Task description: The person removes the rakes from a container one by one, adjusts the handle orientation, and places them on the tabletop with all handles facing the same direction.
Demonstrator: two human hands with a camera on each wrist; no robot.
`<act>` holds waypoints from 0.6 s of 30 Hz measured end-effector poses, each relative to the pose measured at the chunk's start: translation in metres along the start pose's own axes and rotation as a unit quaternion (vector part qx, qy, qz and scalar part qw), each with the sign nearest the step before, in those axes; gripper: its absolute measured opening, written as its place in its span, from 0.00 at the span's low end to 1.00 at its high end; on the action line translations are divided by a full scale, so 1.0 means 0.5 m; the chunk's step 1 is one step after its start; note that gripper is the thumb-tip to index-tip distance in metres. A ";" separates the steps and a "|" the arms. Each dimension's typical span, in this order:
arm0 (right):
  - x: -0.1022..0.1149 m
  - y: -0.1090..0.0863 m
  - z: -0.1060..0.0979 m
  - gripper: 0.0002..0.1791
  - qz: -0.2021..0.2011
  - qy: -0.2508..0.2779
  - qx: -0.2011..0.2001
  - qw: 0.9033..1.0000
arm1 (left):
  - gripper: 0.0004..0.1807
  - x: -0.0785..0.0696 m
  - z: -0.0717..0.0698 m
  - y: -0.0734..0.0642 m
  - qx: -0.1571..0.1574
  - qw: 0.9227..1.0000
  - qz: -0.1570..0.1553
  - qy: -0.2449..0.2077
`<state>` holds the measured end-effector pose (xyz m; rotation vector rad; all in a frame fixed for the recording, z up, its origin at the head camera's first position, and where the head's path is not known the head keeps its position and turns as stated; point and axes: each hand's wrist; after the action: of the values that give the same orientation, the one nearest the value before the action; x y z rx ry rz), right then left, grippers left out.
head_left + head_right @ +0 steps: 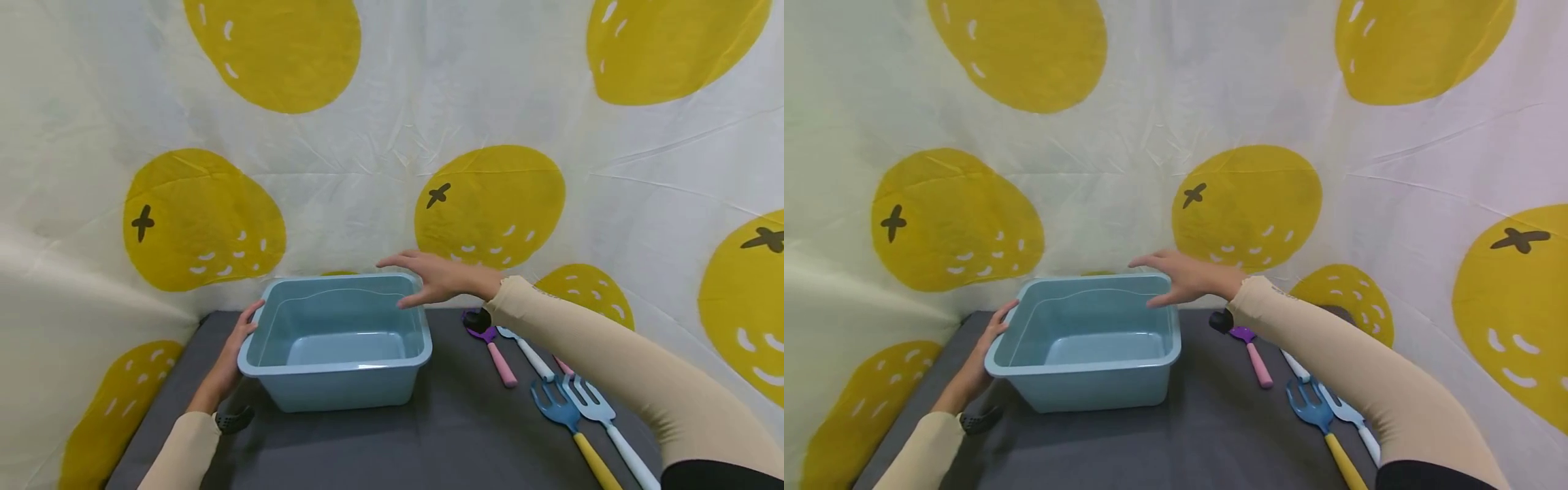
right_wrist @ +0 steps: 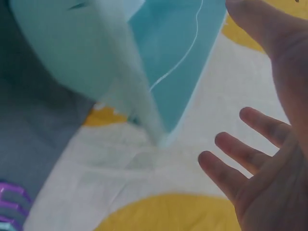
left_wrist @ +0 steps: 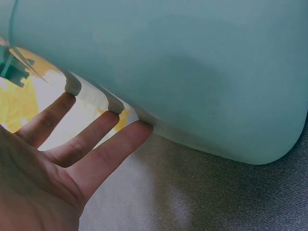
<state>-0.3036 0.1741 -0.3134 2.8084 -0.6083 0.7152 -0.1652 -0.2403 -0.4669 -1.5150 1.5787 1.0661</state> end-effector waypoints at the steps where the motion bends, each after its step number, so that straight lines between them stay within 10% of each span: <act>1: 0.003 0.016 0.004 0.45 -0.001 -0.002 0.011 1.000 | 0.33 0.000 -0.001 0.000 0.000 1.000 0.000 -0.002; 18: 0.013 0.208 0.142 0.50 0.036 0.046 0.179 0.982 | 0.32 0.001 -0.005 -0.002 -0.004 1.000 0.004 -0.008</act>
<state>-0.3134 0.0591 -0.3644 3.0638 -0.6222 1.0584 -0.1642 -0.2427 -0.4663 -1.5025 1.5731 1.0873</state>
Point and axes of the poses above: each hand's wrist, its own y-axis towards the middle knuckle, its own z-axis out of the palm, x = y × z, and after that the axes turned 11 degrees about y, right-handed
